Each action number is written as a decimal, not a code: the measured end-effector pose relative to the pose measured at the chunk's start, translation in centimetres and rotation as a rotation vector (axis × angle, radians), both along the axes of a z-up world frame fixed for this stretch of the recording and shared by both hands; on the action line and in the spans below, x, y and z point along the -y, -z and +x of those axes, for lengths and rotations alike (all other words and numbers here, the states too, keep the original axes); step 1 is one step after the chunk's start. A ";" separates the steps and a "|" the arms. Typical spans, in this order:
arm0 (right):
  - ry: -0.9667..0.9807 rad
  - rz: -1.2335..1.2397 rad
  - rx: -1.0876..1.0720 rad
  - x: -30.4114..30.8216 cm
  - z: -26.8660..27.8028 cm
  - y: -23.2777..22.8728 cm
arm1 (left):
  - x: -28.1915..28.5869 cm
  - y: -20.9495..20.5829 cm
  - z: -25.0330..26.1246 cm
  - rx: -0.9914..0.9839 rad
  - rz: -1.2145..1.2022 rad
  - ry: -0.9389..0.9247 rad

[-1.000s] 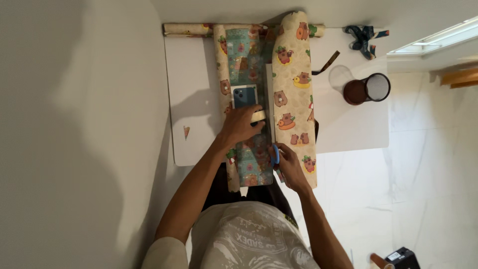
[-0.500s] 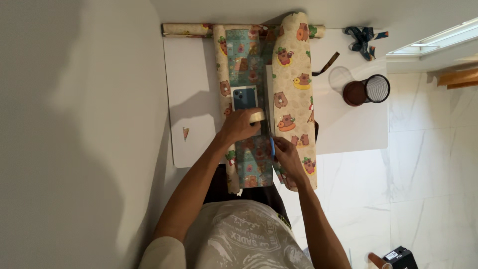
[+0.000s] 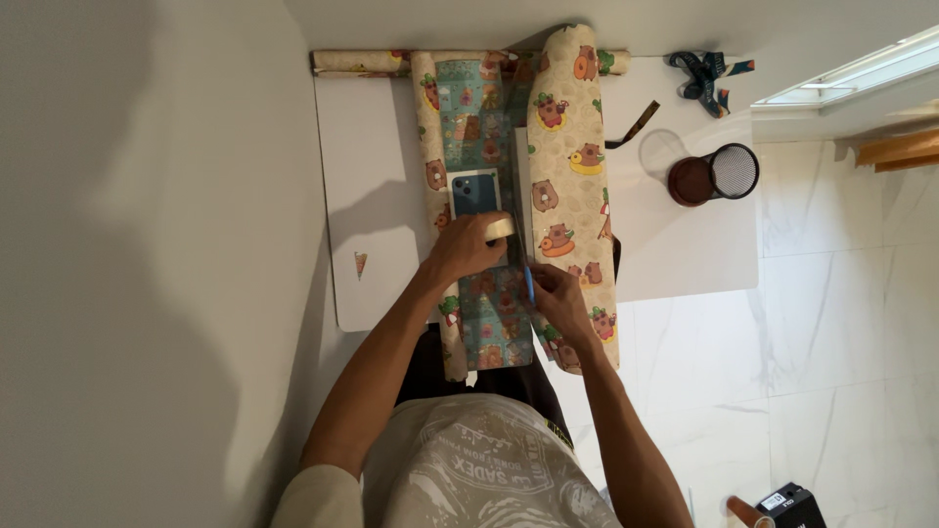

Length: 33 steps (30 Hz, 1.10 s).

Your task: The person wraps a rectangular St. Yves box with patterned wrapping paper on a white table. They unroll the paper, place the box on it, fold the paper over the box, and secure the edges with tape and scissors.

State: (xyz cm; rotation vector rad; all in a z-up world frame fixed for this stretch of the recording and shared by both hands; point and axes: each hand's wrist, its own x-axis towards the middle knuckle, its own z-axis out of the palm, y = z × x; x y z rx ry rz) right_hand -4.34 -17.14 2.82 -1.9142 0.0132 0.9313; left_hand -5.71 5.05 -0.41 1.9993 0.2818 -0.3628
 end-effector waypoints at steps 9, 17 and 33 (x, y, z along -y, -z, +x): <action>-0.045 0.246 -0.083 0.7 -0.5 -1.4 | -2.3 -1.5 -1.3 0.052 -0.067 -0.119; 0.110 -0.159 0.661 -0.3 2.5 -0.5 | -1.5 -4.0 -3.1 0.035 -0.236 -0.380; -0.070 -0.545 0.878 -6.1 4.4 4.4 | -1.8 -4.5 -6.5 0.203 -0.268 -0.583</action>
